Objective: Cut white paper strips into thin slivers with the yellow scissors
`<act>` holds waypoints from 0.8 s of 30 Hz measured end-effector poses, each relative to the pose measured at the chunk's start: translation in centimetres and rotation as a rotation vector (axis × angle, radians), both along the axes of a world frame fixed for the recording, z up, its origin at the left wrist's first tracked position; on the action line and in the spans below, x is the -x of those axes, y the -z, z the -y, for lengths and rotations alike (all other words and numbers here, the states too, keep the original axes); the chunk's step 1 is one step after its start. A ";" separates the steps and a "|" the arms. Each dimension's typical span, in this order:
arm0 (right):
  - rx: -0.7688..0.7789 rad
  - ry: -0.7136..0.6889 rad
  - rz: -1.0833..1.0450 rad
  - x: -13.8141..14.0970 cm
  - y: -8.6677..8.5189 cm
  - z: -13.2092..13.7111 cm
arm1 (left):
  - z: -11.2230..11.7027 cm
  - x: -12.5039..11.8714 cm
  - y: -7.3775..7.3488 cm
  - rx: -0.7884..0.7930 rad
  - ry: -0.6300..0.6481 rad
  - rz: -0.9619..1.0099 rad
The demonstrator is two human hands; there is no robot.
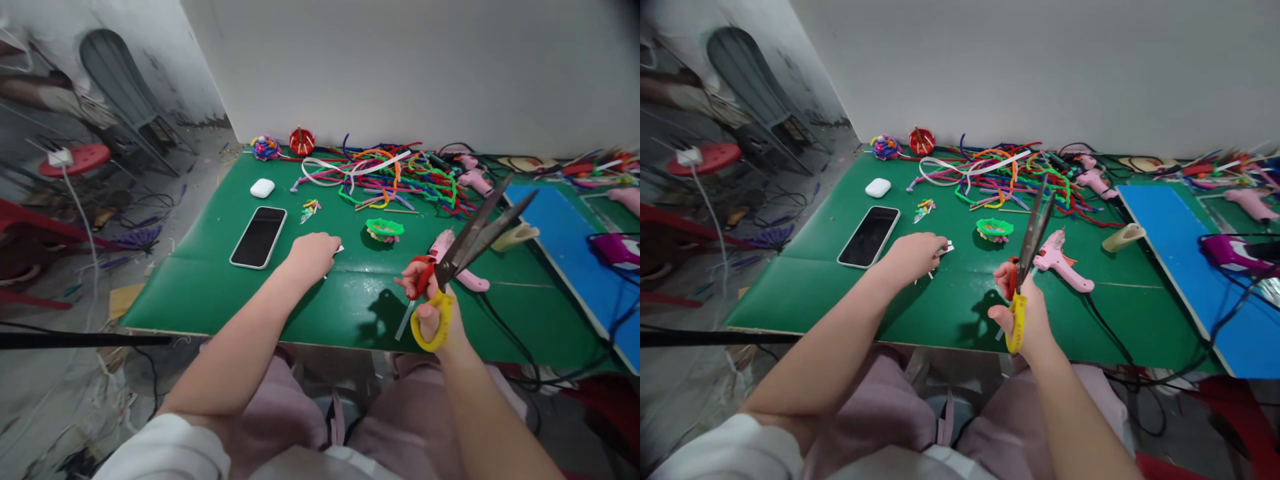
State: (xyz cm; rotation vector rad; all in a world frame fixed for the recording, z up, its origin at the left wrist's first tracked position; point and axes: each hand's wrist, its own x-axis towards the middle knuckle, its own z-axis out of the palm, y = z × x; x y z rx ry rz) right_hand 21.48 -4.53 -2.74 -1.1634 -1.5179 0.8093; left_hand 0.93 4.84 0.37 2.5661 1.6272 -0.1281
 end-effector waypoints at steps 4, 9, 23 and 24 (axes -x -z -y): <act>-0.173 0.178 0.322 -0.5 0.0 0.0 | -0.3 -0.4 1.0 -0.014 0.001 0.033; -0.440 0.370 0.631 -0.1 -0.6 -0.6 | -0.4 -0.7 1.5 0.024 -0.001 0.024; -0.475 0.432 0.822 0.3 -0.5 -1.2 | -0.5 -0.5 1.5 0.075 -0.017 0.076; -0.466 0.431 0.825 0.3 -0.5 -1.2 | -0.6 -0.5 1.5 0.077 -0.013 0.084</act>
